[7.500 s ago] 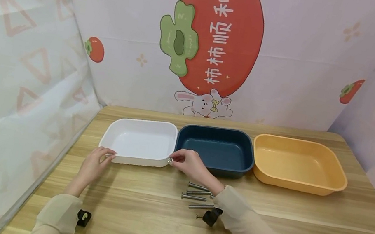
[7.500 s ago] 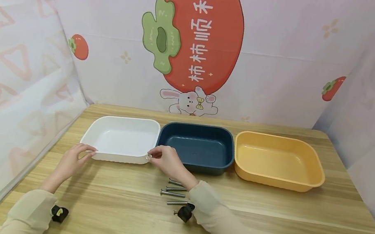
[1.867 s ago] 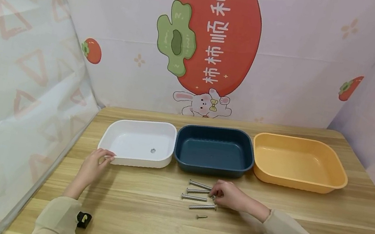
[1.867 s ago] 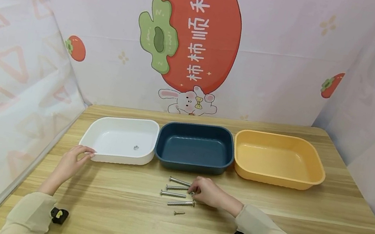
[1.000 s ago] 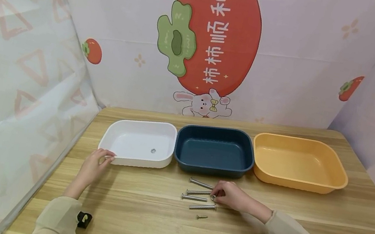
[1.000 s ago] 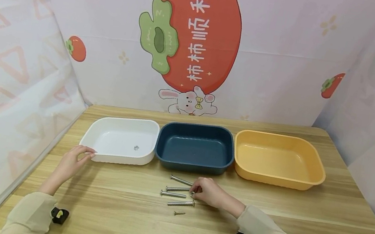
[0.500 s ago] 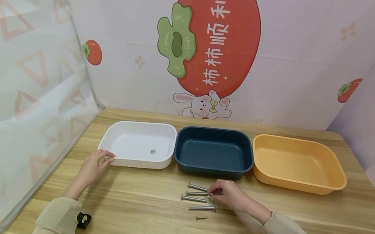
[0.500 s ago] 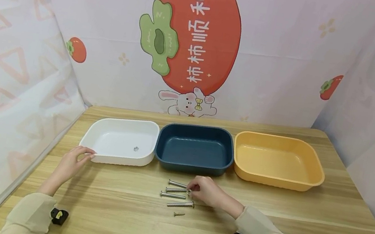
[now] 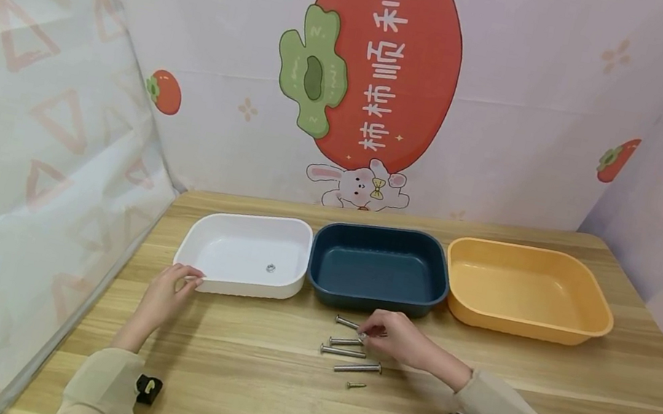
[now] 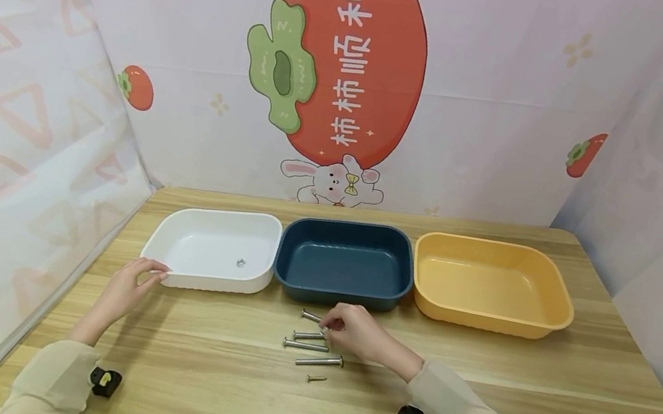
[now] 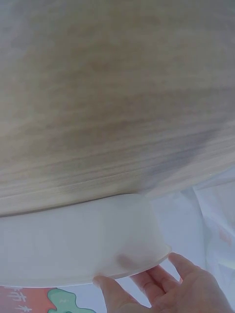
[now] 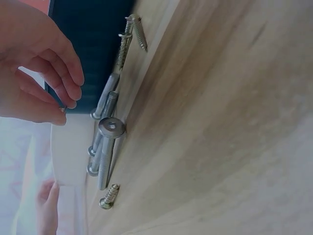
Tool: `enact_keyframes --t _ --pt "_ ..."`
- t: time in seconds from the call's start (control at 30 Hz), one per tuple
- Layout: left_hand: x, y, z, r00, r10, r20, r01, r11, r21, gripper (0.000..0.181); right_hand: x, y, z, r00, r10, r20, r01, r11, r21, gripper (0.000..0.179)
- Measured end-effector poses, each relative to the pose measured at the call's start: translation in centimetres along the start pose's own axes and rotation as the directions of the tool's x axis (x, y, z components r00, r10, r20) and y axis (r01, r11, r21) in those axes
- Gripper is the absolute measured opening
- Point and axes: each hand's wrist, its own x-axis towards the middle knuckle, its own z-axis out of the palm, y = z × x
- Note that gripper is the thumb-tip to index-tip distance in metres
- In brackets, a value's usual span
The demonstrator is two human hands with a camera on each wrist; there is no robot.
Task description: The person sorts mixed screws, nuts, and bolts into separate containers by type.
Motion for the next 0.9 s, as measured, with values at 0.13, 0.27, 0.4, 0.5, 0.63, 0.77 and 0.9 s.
enact_keyframes --t 0.13,0.27,0.4,0.5,0.63,0.77,0.9 --pt "0.0 -0.2 0.1 1.0 0.027 -0.013 -0.027 1.0 -0.016 0.006 0.4 -0.4 0.1 1.0 0.02 -0.009 -0.02 1.0 0.018 0.012" --pt "-0.1 -0.3 0.1 0.997 0.066 -0.049 -0.069 0.996 -0.064 0.011 1.1 -0.9 0.1 0.999 0.047 -0.014 -0.047 0.998 0.037 0.013" --pt "-0.2 -0.2 0.1 0.996 0.072 -0.058 -0.076 0.995 -0.065 0.011 1.7 -1.4 0.2 0.998 0.057 -0.018 -0.056 0.997 0.047 0.014" --pt "-0.1 -0.2 0.1 0.998 0.046 -0.036 -0.048 0.998 -0.035 0.006 2.2 -1.8 0.2 0.998 0.057 -0.022 -0.056 0.997 0.049 0.014" --pt "0.0 -0.1 0.0 1.0 0.015 -0.015 -0.015 1.0 -0.009 0.006 2.9 -2.1 0.3 0.998 0.042 -0.039 -0.04 0.998 0.047 0.015" --pt "0.0 -0.1 0.0 1.0 -0.004 -0.002 0.004 1.0 -0.012 0.007 3.4 -2.3 0.4 0.998 0.019 -0.056 -0.016 0.998 0.052 0.016" --pt "0.1 -0.1 0.0 1.0 -0.01 0.005 0.01 1.0 -0.015 0.007 3.9 -2.8 0.5 0.998 0.011 -0.066 -0.006 0.998 0.066 0.016"
